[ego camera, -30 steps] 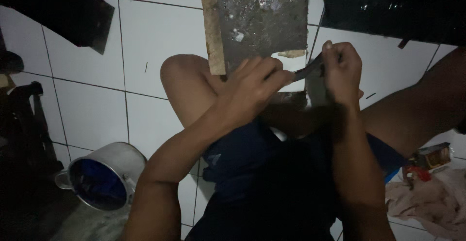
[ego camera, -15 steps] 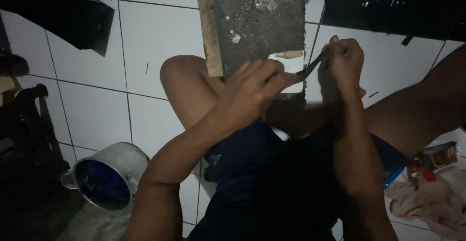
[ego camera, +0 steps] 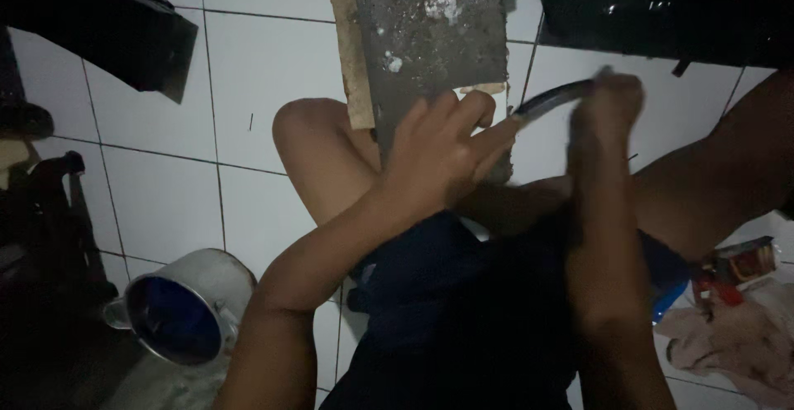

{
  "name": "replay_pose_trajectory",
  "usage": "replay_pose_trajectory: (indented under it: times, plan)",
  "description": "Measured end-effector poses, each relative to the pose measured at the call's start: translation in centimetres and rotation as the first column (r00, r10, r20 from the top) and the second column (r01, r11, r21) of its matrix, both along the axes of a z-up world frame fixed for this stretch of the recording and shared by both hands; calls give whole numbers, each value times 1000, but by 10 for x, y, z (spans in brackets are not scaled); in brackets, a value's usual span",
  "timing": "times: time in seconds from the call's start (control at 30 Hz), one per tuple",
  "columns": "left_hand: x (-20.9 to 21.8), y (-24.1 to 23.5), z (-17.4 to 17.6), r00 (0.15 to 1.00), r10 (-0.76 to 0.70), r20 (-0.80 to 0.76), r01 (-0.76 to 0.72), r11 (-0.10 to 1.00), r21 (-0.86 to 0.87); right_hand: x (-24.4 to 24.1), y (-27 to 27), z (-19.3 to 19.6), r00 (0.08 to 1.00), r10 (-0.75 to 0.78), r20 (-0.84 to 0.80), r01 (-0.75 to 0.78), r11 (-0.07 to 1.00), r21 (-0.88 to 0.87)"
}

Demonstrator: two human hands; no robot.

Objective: The person sits on the floor and repeatedly cuts strips of black tape using a knife. The person holds the tape against a wooden block and slices it into smaller pieces, which are then placed on the floor.

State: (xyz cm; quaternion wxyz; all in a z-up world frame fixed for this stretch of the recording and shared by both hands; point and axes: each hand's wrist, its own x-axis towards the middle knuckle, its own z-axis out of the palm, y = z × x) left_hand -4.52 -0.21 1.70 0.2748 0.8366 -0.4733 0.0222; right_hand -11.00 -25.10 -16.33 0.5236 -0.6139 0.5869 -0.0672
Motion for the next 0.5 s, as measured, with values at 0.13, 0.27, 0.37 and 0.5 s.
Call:
replay_pose_trajectory:
  times: [0.13, 0.27, 0.37, 0.5]
  plan:
    - [2, 1, -6, 1000, -22, 2, 22, 997, -69, -29, -17, 48, 974, 29, 224, -20, 999, -41]
    - [-5, -3, -12, 991, -126, 35, 130, 975, -179, -72, -4, 108, 904, 257, 343, -161, 945, -284]
    - [-19, -9, -6, 677, -242, -695, 6, 946, -324, -95, 34, 149, 781, 557, 281, -351, 765, -540]
    - [-17, -18, 6, -138, -397, -907, -227, 904, -362, -100, 97, 170, 448, 893, 30, -522, 289, -803]
